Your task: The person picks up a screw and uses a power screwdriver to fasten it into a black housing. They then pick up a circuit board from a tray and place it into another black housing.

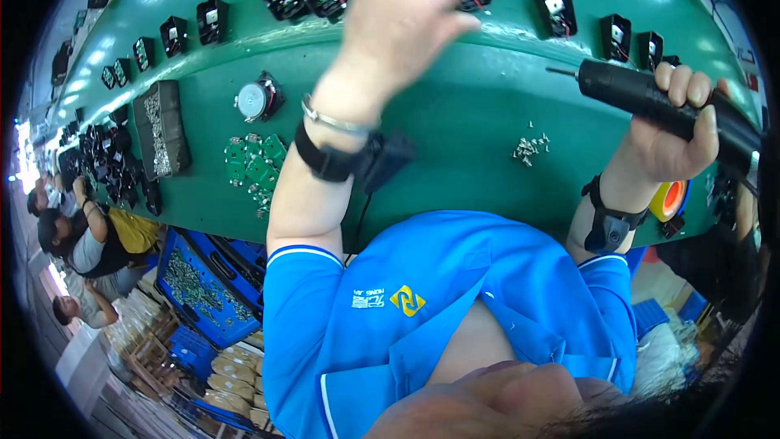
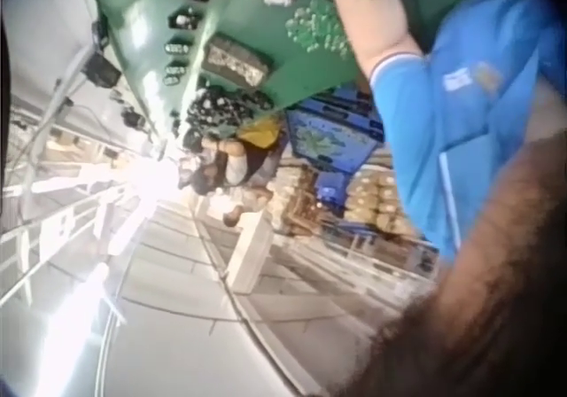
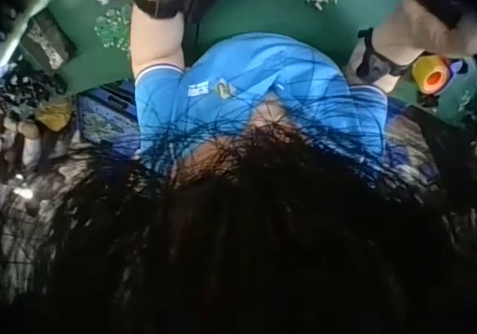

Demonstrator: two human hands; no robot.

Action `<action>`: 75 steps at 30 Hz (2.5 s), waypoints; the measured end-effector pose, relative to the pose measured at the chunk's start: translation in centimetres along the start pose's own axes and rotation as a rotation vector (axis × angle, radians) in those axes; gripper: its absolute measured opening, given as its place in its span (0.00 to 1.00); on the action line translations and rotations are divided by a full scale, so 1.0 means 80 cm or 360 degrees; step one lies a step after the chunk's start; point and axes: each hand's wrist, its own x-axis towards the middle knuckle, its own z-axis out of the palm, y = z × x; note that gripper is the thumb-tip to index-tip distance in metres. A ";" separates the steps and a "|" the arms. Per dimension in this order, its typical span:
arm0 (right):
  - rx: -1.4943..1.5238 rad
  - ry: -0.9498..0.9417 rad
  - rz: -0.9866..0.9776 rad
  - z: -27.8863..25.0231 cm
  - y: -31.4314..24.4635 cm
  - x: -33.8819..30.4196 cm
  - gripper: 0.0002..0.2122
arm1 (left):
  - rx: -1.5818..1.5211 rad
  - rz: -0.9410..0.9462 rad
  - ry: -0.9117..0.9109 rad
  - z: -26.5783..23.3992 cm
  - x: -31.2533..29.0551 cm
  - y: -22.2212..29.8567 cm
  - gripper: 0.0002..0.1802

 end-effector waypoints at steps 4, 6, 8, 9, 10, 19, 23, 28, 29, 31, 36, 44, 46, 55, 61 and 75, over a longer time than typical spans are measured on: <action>0.0039 0.0133 0.0009 -0.023 -0.007 -0.030 0.15 | -0.0488 0.0430 -0.0408 0.060 -0.031 0.061 0.12; -0.0013 0.0178 0.0010 -0.031 -0.011 -0.037 0.16 | -0.0533 0.0460 -0.0512 0.083 -0.042 0.072 0.11; -0.0013 0.0187 0.0008 -0.036 -0.017 -0.041 0.16 | -0.0527 0.0482 -0.0605 0.095 -0.046 0.077 0.10; -0.0003 0.0175 0.0022 -0.037 -0.017 -0.042 0.16 | -0.0514 0.0487 -0.0610 0.100 -0.048 0.077 0.10; -0.0003 0.0180 0.0004 -0.038 -0.016 -0.043 0.17 | -0.0509 0.0520 -0.0565 0.105 -0.050 0.075 0.08; 0.0280 0.0187 -0.0017 -0.011 -0.013 -0.027 0.17 | -0.1907 -0.0965 -0.0433 0.069 -0.051 0.078 0.05; 0.0502 0.0018 0.0007 0.005 -0.005 -0.017 0.18 | -0.2806 -0.1311 -0.0185 0.064 -0.067 0.066 0.07; 0.0493 -0.0021 0.0038 0.022 0.004 -0.015 0.18 | -0.3151 -0.1287 -0.0125 0.065 -0.075 0.059 0.08; 0.0485 -0.0028 0.0042 0.024 0.006 -0.015 0.18 | -0.3153 -0.1285 -0.0115 0.064 -0.075 0.058 0.08; 0.0471 -0.0040 0.0050 0.026 0.007 -0.015 0.18 | -0.3036 -0.1250 -0.0152 0.063 -0.074 0.057 0.08; 0.0429 -0.0114 0.0076 0.028 0.010 -0.014 0.19 | -0.2599 -0.1083 -0.0262 0.056 -0.070 0.054 0.09; 0.0435 -0.0144 0.0151 0.030 0.017 0.003 0.19 | -0.2110 -0.0959 -0.0391 0.039 -0.060 0.045 0.12; 0.0457 -0.0177 0.0066 0.029 0.022 0.012 0.17 | -0.0947 -0.0316 0.0436 0.033 -0.043 0.024 0.17; 0.0042 -0.0035 -0.0141 0.074 0.116 0.053 0.14 | 0.0365 -0.0194 0.0045 0.041 -0.007 -0.048 0.46; -0.0022 -0.0078 -0.0138 0.072 0.147 0.066 0.13 | 0.0279 -0.0149 0.0154 0.045 0.001 -0.052 0.36; -0.0093 -0.0032 -0.0092 0.075 0.169 0.068 0.15 | 0.0054 -0.0311 -0.0015 0.016 0.009 -0.048 0.37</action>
